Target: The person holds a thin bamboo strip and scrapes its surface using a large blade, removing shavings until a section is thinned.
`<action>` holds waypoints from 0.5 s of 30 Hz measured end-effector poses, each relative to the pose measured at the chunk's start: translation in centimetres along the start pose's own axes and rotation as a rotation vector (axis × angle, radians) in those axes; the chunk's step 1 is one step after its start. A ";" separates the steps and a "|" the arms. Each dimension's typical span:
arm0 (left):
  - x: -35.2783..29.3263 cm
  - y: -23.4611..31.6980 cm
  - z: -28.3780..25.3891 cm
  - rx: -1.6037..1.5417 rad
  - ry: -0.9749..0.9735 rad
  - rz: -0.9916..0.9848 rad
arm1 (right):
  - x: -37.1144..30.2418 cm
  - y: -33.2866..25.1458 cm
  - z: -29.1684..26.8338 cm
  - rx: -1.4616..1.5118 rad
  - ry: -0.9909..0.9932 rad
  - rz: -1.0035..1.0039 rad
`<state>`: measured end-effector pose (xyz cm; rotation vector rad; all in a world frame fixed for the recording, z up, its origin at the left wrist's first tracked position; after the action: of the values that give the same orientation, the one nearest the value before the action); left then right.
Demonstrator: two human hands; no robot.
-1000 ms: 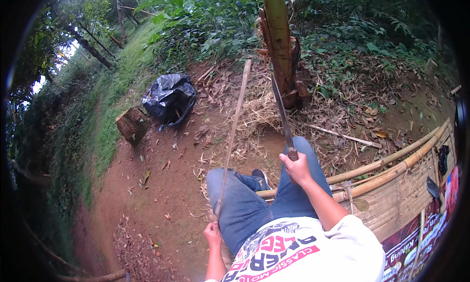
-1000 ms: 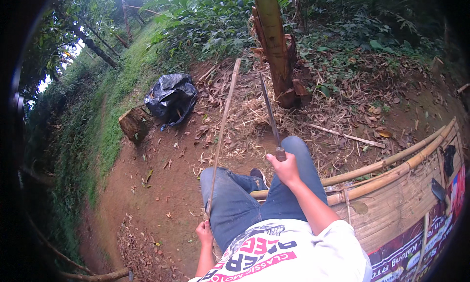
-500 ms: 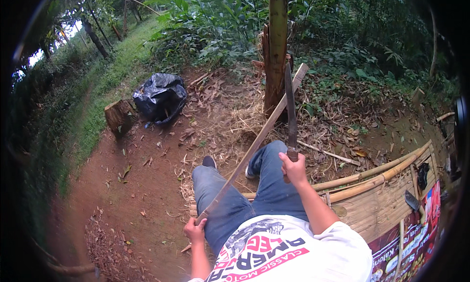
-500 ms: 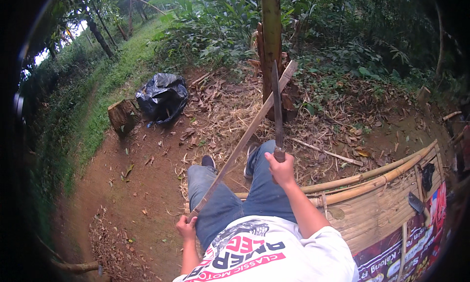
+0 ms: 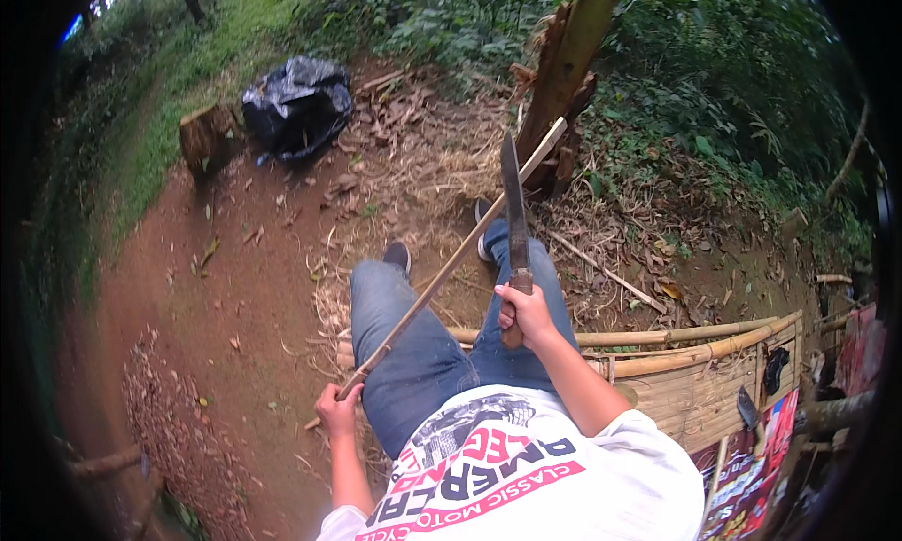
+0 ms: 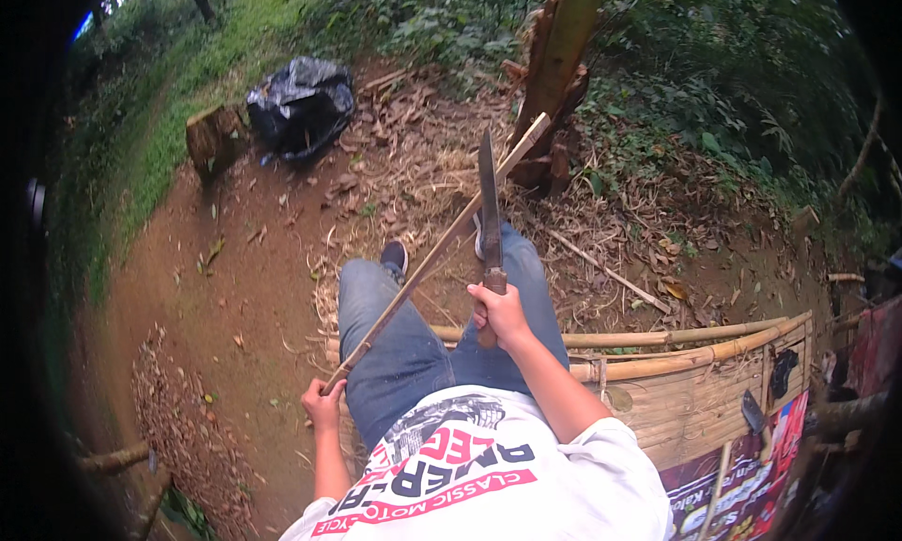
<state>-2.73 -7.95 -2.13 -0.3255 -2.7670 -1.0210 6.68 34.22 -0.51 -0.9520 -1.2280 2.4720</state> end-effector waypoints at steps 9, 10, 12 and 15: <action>1.8 0.0 -2.3 0.121 -0.251 -0.190 | 3.2 2.4 0.3 0.078 0.082 0.258; 2.0 0.2 -2.3 0.122 -0.309 -0.228 | 3.7 1.7 0.3 0.119 0.059 0.247; 2.7 0.9 -2.0 0.187 -0.412 -0.260 | 5.0 0.6 0.1 0.172 0.027 0.209; 3.4 0.6 -0.7 0.235 -0.518 -0.271 | 6.4 -0.2 -0.5 0.192 -0.006 0.177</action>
<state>-5.79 -7.50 -0.39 -0.2059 -3.4363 -0.7245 2.10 37.55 -3.49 -1.0412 -0.9225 2.6700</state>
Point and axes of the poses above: each hand's wrist, its own x-axis towards the middle knuckle, its own z-axis out of the palm, y = z × x, the point moved 10 cm from there along x, towards the middle knuckle, and after that the axes turned 1 degree about -z, right-handed, at the moved point
